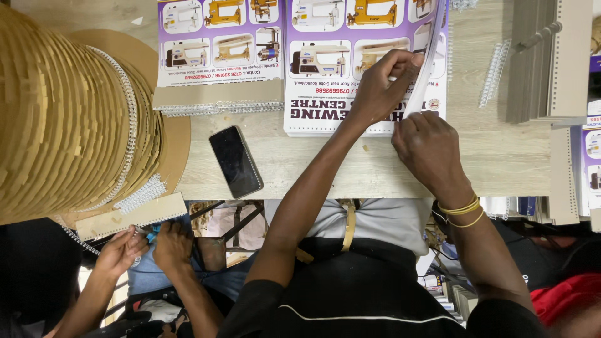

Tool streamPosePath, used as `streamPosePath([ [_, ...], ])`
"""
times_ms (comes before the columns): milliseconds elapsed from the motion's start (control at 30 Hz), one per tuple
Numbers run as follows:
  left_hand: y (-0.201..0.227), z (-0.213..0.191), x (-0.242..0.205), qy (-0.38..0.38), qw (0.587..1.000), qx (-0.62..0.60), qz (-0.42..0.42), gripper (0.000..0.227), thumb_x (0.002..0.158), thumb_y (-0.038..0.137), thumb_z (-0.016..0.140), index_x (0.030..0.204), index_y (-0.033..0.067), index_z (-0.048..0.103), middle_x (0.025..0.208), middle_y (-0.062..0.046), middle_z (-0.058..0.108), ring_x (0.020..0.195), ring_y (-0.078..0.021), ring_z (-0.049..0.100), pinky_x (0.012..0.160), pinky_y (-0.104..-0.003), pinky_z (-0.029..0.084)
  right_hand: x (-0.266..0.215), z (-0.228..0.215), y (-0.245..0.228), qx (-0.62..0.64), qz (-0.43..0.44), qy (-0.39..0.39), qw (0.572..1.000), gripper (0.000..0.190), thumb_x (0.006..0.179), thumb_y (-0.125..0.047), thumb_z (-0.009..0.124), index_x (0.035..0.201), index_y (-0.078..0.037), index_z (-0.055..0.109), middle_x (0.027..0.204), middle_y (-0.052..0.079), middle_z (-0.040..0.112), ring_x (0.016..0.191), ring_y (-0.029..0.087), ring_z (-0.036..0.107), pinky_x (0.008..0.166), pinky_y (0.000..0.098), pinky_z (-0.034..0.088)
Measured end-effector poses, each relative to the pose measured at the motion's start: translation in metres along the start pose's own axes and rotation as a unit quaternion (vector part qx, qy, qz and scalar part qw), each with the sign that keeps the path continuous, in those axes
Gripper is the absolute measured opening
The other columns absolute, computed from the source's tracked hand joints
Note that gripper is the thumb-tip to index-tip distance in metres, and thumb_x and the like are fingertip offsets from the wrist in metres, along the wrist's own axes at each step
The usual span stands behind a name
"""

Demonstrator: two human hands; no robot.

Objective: The person assembles spiral-bound notebooks by inserting metal wire coils into the punched holes of the pages. They use pliers to bend and secure the ends of the wire coils, ensuring the pages are bound together.

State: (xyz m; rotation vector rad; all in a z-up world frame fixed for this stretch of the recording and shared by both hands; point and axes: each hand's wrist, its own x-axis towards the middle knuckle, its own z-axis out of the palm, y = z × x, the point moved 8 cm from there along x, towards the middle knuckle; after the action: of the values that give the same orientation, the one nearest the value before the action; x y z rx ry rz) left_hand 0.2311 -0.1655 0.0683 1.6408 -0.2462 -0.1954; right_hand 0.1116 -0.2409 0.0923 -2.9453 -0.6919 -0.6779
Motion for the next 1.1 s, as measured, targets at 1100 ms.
streamPosePath([
  [1100, -0.021, -0.01, 0.019, 0.01, 0.992, -0.124, -0.019, 0.077, 0.069, 0.061, 0.078, 0.126, 0.011, 0.068, 0.09, -0.003, 0.072, 0.061, -0.0077, 0.048, 0.053, -0.023, 0.038, -0.007, -0.006, 0.008, 0.128, -0.101, -0.016, 0.986, 0.031, 0.105, -0.003, 0.066, 0.078, -0.003, 0.05, 0.076, 0.012, 0.051, 0.07, 0.028, 0.047, 0.069, 0.0407, 0.045],
])
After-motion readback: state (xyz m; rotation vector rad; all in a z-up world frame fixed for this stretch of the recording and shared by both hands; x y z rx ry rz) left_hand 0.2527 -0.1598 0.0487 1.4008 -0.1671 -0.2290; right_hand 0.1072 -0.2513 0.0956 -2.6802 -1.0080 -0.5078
